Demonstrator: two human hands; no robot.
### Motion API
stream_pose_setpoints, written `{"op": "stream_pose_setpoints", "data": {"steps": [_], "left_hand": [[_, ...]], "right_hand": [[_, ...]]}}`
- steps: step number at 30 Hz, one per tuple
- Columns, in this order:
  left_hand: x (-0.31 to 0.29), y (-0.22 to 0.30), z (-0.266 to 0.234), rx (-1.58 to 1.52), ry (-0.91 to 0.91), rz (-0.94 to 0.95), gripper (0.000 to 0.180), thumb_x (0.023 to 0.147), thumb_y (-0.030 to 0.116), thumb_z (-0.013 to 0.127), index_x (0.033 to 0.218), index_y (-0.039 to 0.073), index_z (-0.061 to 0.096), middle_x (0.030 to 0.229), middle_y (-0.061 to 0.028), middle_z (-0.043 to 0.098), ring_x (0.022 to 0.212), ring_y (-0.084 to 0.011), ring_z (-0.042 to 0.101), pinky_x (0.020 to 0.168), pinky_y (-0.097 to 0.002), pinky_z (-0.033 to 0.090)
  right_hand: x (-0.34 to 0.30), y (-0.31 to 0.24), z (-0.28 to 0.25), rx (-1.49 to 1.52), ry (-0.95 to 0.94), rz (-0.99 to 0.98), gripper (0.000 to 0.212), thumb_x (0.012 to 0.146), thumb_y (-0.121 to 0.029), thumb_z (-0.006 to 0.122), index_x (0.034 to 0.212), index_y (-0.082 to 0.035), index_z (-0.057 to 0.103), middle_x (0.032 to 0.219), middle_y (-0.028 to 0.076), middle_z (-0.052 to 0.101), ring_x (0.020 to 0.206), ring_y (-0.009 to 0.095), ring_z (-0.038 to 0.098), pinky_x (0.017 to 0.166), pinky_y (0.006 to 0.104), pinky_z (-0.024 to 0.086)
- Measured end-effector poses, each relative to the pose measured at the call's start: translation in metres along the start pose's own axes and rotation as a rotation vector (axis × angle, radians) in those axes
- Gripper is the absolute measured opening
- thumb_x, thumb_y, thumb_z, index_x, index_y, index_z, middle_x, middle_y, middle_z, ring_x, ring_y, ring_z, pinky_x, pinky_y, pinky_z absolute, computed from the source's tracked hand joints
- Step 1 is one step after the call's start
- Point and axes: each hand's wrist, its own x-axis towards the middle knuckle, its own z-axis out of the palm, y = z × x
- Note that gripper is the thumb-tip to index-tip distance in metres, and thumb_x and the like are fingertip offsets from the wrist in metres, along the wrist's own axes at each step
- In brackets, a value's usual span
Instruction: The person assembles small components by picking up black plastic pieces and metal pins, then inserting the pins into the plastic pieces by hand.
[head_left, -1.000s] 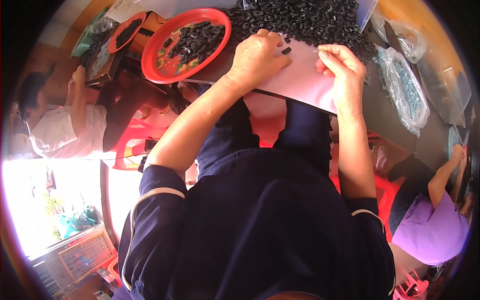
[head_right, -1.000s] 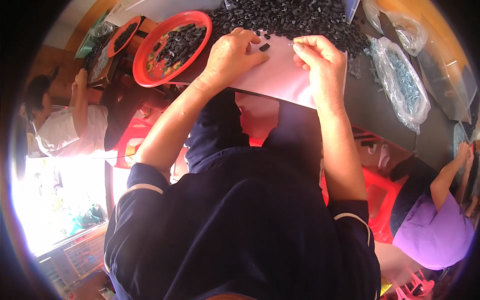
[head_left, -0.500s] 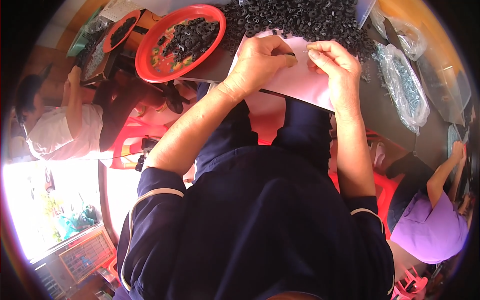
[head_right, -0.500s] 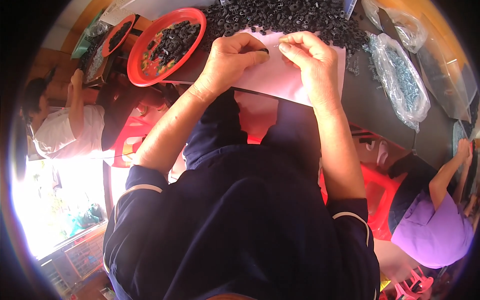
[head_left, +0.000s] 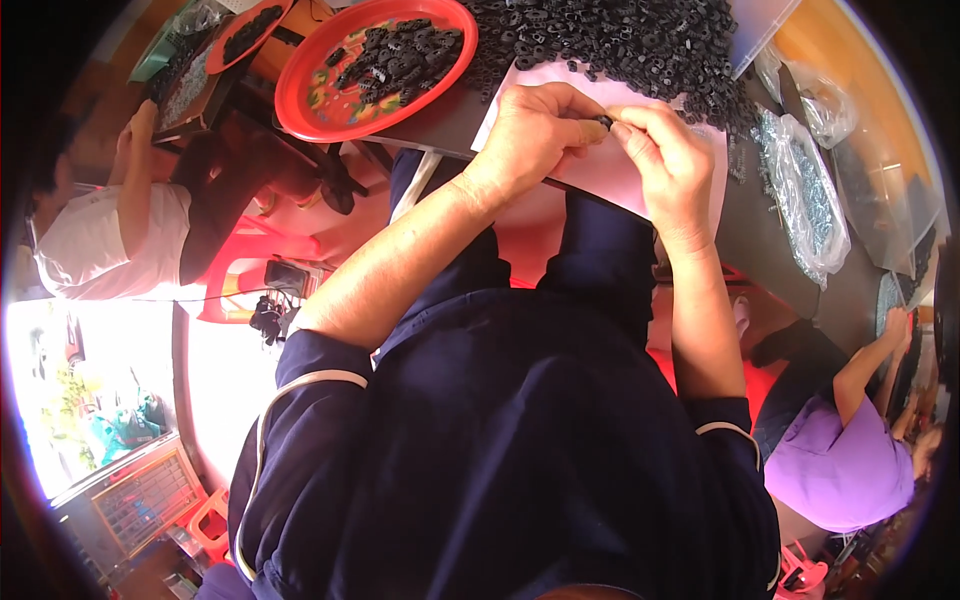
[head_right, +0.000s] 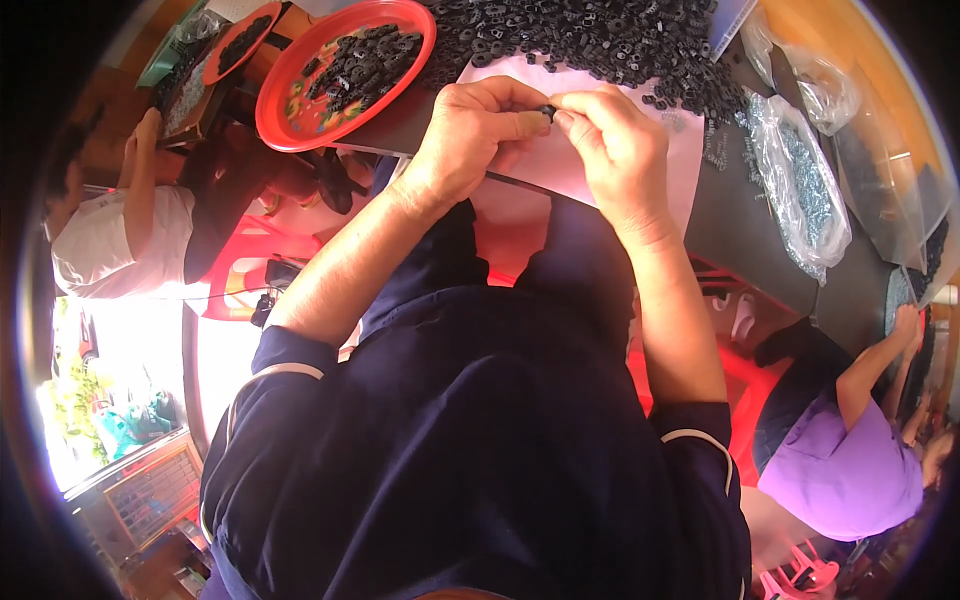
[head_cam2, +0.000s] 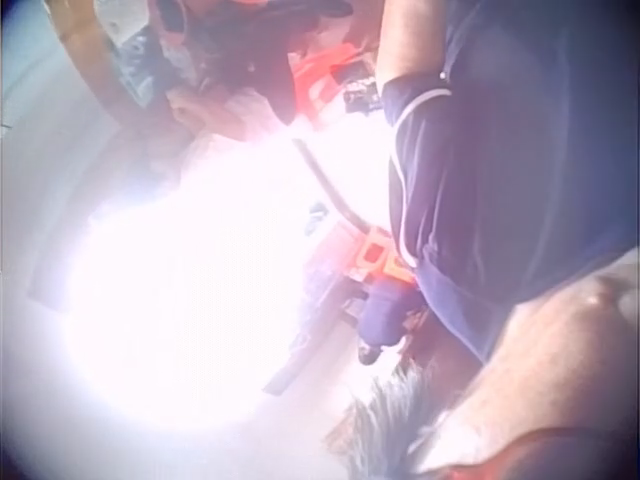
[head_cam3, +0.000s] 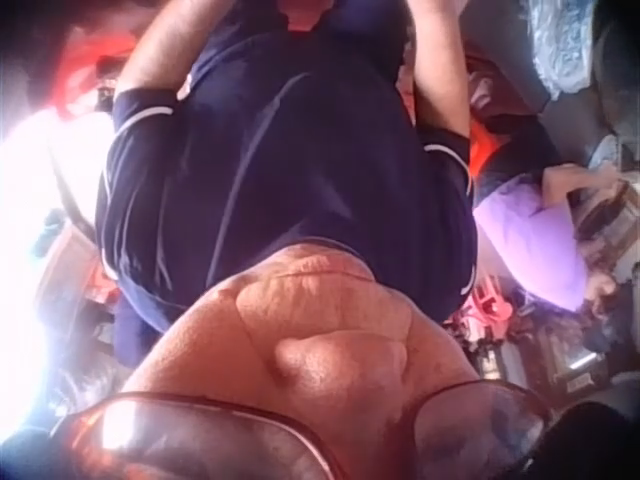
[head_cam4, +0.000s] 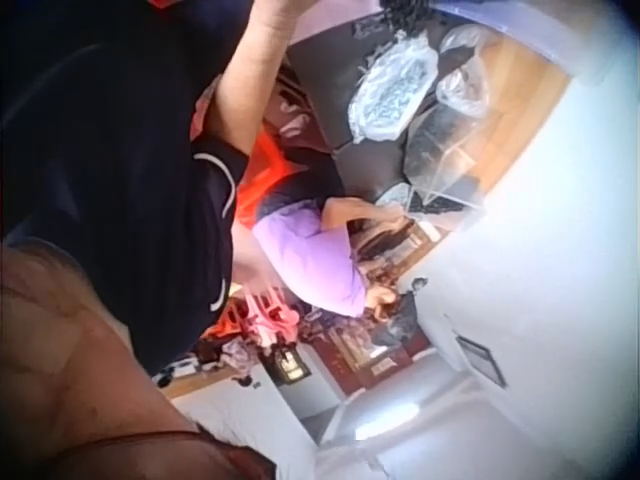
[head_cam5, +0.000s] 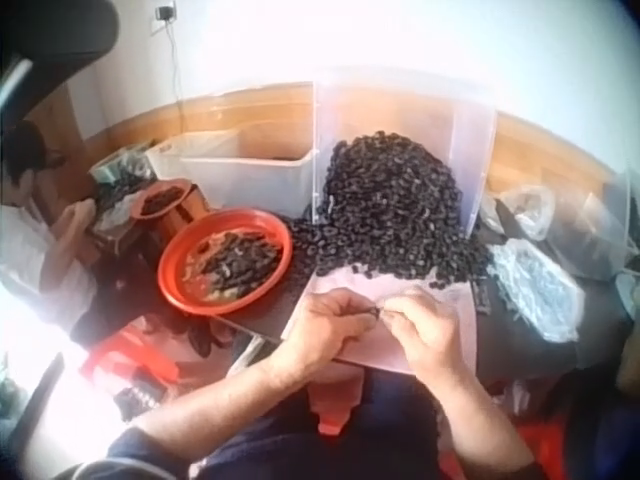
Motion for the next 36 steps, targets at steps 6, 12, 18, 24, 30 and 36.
{"op": "stream_pose_setpoints", "data": {"steps": [6,12,18,24,30,36], "left_hand": [[-0.005,0.008,-0.009,-0.086,0.054,-0.052,0.014,0.082,0.004,0.071,0.094,-0.003,0.069,0.074,-0.0032,0.064,0.060,-0.0066,0.056,0.049,-0.0208,0.042],[-0.002,0.000,-0.017,0.001,0.191,0.061,0.012,0.082,0.005,0.071,0.091,-0.002,0.068,0.072,-0.0012,0.063,0.059,-0.0054,0.054,0.048,-0.0209,0.041],[-0.006,-0.002,-0.020,-0.002,0.133,0.080,0.013,0.083,0.007,0.072,0.092,-0.001,0.068,0.070,0.0006,0.061,0.058,-0.0038,0.051,0.048,-0.0195,0.040],[-0.007,-0.003,-0.022,-0.025,0.125,0.077,0.013,0.084,0.007,0.072,0.094,-0.002,0.068,0.070,0.0001,0.062,0.058,-0.0039,0.053,0.049,-0.0193,0.041],[-0.006,-0.003,-0.022,-0.056,0.124,0.050,0.014,0.084,0.005,0.071,0.096,-0.002,0.068,0.072,-0.0006,0.063,0.060,-0.0044,0.054,0.050,-0.0193,0.042],[-0.005,-0.005,-0.022,-0.062,0.144,0.088,0.015,0.084,0.004,0.071,0.097,-0.002,0.068,0.073,-0.0013,0.064,0.060,-0.0051,0.055,0.053,-0.0199,0.043]], "right_hand": [[0.006,-0.015,0.001,-0.043,-0.115,0.096,0.012,0.088,-0.007,0.067,0.098,-0.001,0.069,0.079,0.010,0.063,0.065,0.019,0.061,0.060,0.0304,0.048],[0.047,0.018,0.016,-0.537,-0.100,0.184,0.009,0.083,-0.017,0.070,0.088,-0.010,0.071,0.078,0.009,0.071,0.069,0.029,0.068,0.061,0.0395,0.052],[0.053,0.037,0.040,-0.929,-0.217,0.083,0.016,0.084,-0.026,0.065,0.080,-0.011,0.062,0.073,0.009,0.068,0.070,0.031,0.069,0.058,0.0467,0.053],[0.048,0.042,0.040,-0.865,-0.174,-0.160,0.006,0.077,-0.014,0.065,0.080,-0.012,0.061,0.078,0.006,0.063,0.073,0.030,0.066,0.064,0.0425,0.052],[0.049,0.039,0.043,-0.784,-0.198,-0.269,0.013,0.071,-0.004,0.064,0.082,-0.009,0.059,0.084,0.006,0.061,0.084,0.028,0.063,0.073,0.0404,0.048],[0.047,0.043,0.044,-0.731,-0.207,-0.246,0.017,0.070,-0.001,0.062,0.085,-0.008,0.061,0.084,0.006,0.062,0.084,0.028,0.063,0.073,0.0399,0.048]]}}
